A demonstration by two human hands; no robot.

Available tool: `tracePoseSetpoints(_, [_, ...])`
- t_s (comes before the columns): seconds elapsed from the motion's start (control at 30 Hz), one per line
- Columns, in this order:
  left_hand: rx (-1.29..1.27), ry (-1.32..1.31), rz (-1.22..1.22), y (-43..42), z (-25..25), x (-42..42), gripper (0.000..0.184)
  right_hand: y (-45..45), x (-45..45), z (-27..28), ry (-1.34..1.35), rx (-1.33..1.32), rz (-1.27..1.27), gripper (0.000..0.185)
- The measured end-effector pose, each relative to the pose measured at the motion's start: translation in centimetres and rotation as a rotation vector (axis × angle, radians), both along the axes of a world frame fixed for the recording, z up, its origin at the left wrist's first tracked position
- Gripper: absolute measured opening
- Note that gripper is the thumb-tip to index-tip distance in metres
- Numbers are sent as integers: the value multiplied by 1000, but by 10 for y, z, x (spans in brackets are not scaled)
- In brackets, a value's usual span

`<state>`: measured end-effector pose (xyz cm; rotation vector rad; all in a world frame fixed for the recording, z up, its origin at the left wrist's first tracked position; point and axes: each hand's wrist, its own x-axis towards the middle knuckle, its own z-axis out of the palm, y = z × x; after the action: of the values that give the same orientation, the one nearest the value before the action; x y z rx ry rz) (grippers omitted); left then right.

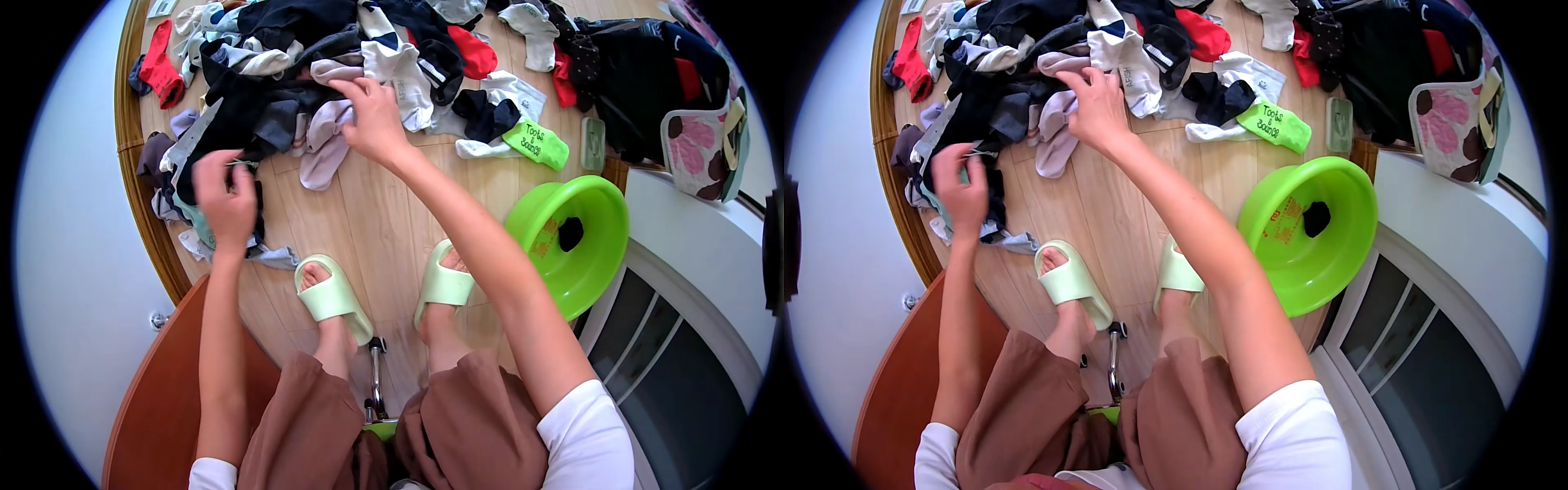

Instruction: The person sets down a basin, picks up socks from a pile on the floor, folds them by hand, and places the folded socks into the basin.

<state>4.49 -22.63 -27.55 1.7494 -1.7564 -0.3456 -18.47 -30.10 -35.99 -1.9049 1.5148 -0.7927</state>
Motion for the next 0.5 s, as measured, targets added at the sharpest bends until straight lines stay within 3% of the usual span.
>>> tracePoseSetpoints(0.07, [204,159,-100,1,-27,-21,23,3,2,-1,81,-60,36,44])
tracePoseSetpoints(0.13, [187,87,-228,-5,-41,-43,46,1,2,-6,100,-74,157,39])
tracePoseSetpoints(0.17, [179,90,-212,-8,-46,-50,49,0,3,-8,109,-80,219,36])
tracePoseSetpoints(0.23, [155,93,-176,-17,-49,-61,55,-2,7,7,-101,-63,252,24])
tracePoseSetpoints(0.27, [68,63,-200,-23,-48,-62,53,-2,7,15,-185,26,296,23])
tracePoseSetpoints(0.37, [443,457,-194,-26,-29,-56,42,0,5,50,-433,227,219,17])
tracePoseSetpoints(0.4, [451,479,-208,-26,-30,-51,35,-2,2,56,-489,242,166,17])
tracePoseSetpoints(0.5, [842,657,-164,-24,-23,-29,33,-7,-13,62,-621,293,36,20])
